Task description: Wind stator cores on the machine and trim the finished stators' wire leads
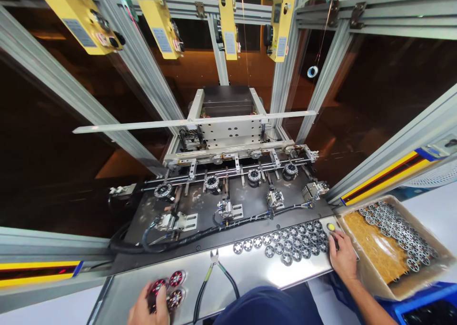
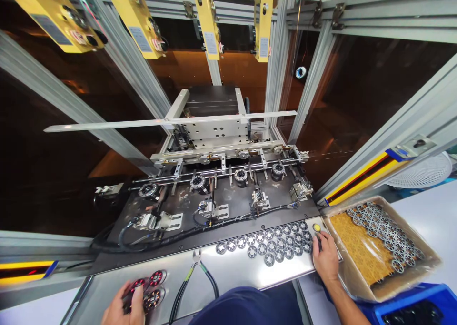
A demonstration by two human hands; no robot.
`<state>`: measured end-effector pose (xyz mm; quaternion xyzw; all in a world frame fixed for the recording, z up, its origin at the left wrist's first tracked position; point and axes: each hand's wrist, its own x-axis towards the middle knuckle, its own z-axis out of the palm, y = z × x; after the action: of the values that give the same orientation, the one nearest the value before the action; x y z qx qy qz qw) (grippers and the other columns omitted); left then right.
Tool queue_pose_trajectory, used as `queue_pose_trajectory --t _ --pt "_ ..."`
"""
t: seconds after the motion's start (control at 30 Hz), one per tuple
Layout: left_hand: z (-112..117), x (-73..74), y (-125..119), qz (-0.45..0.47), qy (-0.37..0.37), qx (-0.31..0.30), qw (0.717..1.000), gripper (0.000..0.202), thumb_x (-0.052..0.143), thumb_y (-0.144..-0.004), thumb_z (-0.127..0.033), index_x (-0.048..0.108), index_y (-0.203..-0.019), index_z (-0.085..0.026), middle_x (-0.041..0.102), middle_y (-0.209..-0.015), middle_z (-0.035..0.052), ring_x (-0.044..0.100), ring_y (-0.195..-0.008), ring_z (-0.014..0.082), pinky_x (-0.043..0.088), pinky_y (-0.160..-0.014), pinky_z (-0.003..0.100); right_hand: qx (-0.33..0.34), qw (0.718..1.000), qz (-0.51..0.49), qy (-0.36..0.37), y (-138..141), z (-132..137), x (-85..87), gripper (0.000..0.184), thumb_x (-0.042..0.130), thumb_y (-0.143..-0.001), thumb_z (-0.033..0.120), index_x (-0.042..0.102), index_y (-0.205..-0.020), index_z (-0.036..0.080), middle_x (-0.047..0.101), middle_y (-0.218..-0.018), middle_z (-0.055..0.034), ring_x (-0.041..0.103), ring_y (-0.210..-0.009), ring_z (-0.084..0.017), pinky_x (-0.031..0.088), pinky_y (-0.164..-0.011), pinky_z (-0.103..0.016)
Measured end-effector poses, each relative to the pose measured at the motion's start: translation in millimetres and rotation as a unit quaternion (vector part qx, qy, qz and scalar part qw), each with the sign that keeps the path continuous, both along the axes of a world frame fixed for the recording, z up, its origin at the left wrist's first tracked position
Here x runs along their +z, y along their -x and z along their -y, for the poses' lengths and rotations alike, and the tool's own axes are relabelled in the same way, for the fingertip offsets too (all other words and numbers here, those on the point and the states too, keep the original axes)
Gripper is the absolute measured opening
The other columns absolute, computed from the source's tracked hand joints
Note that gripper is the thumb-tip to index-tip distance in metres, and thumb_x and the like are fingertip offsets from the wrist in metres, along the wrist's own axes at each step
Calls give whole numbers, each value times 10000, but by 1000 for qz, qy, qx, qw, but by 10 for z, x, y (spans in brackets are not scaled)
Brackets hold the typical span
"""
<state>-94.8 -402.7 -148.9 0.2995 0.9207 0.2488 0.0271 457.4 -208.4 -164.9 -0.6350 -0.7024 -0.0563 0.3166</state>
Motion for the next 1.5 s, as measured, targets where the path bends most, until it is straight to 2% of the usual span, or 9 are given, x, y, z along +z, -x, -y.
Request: queue_pose_trajectory --t 0.27,0.73,1.1,1.5 --pt "9 -35 11 -8 -10 0 1000 749 347 -857 -649 591 -1290 -89 686 -1132 216 626 -1080 378 488 -956 487 3 1000 9 -6 -8 -8 -6 403 436 -990 445 681 -1033 127 649 -1068 -155 617 -1026 -273 496 -984 -445" --pt "19 -51 23 -12 -29 -7 999 807 369 -848 -670 545 -1342 -56 678 -1128 237 631 -1069 403 498 -926 515 3 1000 11 -9 -10 -15 -7 420 427 -995 464 679 -1032 130 654 -1073 -154 622 -1026 -271 501 -976 -438" --pt "8 -56 13 -17 -36 -16 999 774 368 -862 -653 559 -1321 -60 688 -1127 238 642 -1044 401 503 -909 523 -2 1000 18 -12 -38 -23 -37 512 386 -995 539 689 -1014 127 660 -1072 -154 627 -1007 -269 496 -964 -424" --pt "28 -116 18 -14 -58 -16 998 669 417 -883 -598 532 -1344 -127 686 -1121 175 635 -1056 348 484 -943 484 2 999 33 -23 -79 -47 -74 600 364 -982 588 705 -991 94 666 -1046 -178 626 -985 -285 502 -935 -429"
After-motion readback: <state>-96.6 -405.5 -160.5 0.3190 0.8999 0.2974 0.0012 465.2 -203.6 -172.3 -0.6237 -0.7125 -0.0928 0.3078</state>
